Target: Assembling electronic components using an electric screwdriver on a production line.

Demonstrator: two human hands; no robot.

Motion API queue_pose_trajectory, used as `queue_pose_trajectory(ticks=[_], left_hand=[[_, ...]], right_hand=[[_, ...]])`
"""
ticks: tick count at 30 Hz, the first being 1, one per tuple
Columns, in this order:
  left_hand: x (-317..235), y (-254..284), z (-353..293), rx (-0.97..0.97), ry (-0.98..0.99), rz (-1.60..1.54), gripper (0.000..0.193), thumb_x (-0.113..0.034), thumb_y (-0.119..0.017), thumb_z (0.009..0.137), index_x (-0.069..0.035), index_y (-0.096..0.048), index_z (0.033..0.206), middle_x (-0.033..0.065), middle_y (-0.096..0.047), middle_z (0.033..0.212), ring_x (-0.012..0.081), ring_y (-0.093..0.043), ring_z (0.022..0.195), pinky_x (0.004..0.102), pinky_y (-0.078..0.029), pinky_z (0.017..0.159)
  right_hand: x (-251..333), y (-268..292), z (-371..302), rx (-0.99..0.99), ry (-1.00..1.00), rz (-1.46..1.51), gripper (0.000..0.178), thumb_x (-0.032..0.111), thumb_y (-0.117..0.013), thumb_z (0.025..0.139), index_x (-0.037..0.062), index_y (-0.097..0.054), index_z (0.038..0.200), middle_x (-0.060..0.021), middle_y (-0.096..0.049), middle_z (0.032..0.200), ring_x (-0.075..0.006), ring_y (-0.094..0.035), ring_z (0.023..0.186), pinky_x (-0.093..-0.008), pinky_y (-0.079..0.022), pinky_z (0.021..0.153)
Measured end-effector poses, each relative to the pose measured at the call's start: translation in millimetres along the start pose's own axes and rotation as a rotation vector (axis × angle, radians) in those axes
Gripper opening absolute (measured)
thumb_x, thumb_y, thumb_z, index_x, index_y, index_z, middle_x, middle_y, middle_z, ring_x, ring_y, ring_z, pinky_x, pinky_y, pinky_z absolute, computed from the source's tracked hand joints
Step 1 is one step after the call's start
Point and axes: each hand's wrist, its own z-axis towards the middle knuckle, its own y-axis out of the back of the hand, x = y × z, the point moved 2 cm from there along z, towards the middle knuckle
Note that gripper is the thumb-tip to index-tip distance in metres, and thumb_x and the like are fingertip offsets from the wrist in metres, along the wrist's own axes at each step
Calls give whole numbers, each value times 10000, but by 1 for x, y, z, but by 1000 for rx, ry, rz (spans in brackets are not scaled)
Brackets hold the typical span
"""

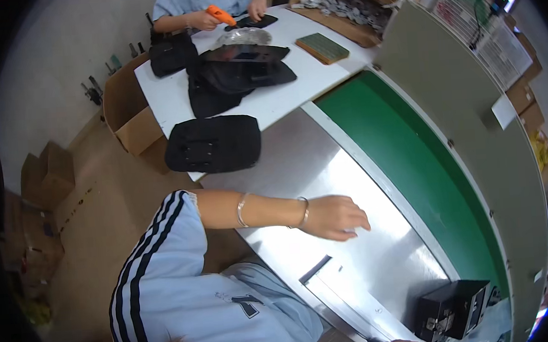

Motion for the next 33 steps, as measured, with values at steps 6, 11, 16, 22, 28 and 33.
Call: queue_pose_trajectory(ticks=[6,11,16,22,28,33], left_hand=[[-1,13,8,-53,207,-3,250,-153,-606,860,-72,-608,1096,65,-647,1033,223,-630,853,358,-459,840],[1,15,4,-66,242,26,268,-131,-626,843,-70,-613,1104,72,-652,1053,216,-627,857,351,-468,830],[3,13,10,-59,213,9,242,-164,-593,872,-66,-598,1093,76,-656,1015,211,-632,847,358,-468,825],[6,15,8,-46,216,0,288,-121,-634,829,-56,-621,1109,84,-655,1065,221,-624,852,356,-473,812],[5,14,8,-57,188,41,245,-153,-614,860,-59,-604,1086,72,-651,1022,206,-629,835,351,-473,815],[4,14,8,-44,235,7,276,-119,-648,815,-60,-626,1084,75,-657,1057,220,-627,842,351,-478,795]], right_hand=[[2,3,2,62,3,8,268,91,-612,866,17,-424,1041,-68,-456,591,-145,-426,483,-258,-346,439],[-47,65,4,200,-124,-123,141,113,-511,929,19,-423,985,-63,-450,672,-162,-461,622,-284,-419,591],[-53,73,-4,229,-146,-155,287,303,-402,1014,75,-415,842,-64,-435,691,-160,-458,658,-274,-432,626],[-43,46,7,150,-36,276,352,6,-637,860,50,-401,1118,-100,-510,628,-174,-449,452,-315,-453,432],[-16,17,12,235,83,266,362,28,-654,863,52,-397,1118,-97,-520,631,-167,-469,463,-308,-459,426],[-18,24,11,194,76,256,347,51,-665,863,50,-403,1090,-87,-512,623,-158,-463,454,-293,-460,424]])
